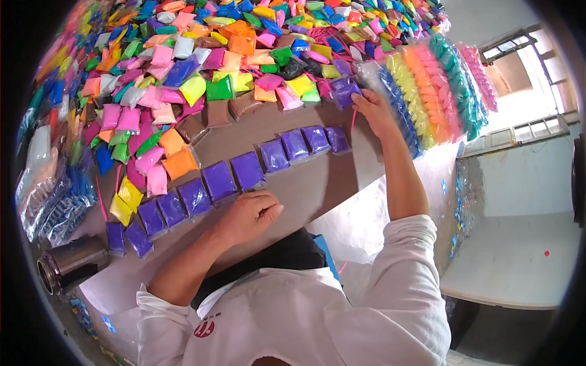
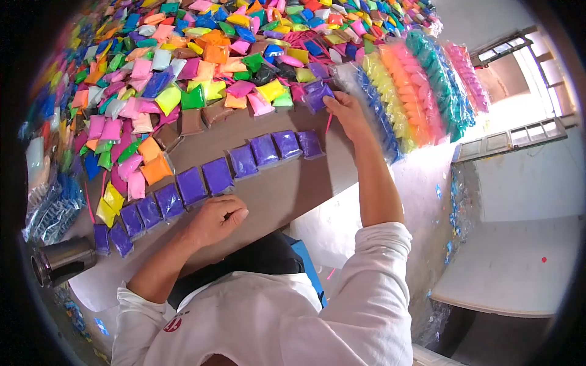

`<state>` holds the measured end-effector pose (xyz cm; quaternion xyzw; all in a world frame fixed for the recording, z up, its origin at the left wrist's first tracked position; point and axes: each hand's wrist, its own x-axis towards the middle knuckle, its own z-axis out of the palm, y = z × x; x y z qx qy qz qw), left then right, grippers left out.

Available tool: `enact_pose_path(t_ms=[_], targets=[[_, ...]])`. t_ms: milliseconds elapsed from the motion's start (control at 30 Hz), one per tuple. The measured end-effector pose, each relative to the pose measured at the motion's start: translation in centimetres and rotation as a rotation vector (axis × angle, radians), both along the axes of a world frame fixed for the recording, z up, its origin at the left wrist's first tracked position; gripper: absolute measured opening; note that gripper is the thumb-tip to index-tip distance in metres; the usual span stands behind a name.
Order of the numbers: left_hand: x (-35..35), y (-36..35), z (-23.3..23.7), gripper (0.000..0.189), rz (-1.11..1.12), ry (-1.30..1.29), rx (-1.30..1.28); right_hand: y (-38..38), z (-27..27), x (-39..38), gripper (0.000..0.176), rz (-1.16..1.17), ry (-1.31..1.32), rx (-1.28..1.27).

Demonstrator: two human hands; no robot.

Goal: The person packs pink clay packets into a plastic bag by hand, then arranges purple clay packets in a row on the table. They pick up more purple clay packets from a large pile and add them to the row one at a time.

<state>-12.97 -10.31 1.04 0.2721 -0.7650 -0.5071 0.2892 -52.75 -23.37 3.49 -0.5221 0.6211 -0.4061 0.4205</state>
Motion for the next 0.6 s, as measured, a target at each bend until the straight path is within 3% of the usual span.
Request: enact_pose_path(t_ms=[167,367,467,600], targets=[[0.0,-0.2,0.0,0.020,-0.003,-0.022,-0.051,1.3,1.7,0.3,0.026,-0.155,-0.168,-0.143],[0.0,-0.1,0.0,0.021,-0.005,-0.038,-0.042,5.4,1.6,-0.3,0.018,-0.317,-0.351,-0.099],[-0.2,0.1,0.3,0.019,0.020,0.005,-0.021,7.5,-1.3,-1.5,0.018,-0.328,-0.308,0.008],[-0.3,0.1,0.2,0.019,0.028,-0.003,-0.002,9.1,-1.6,-1.0,0.023,-0.111,-0.047,0.066]])
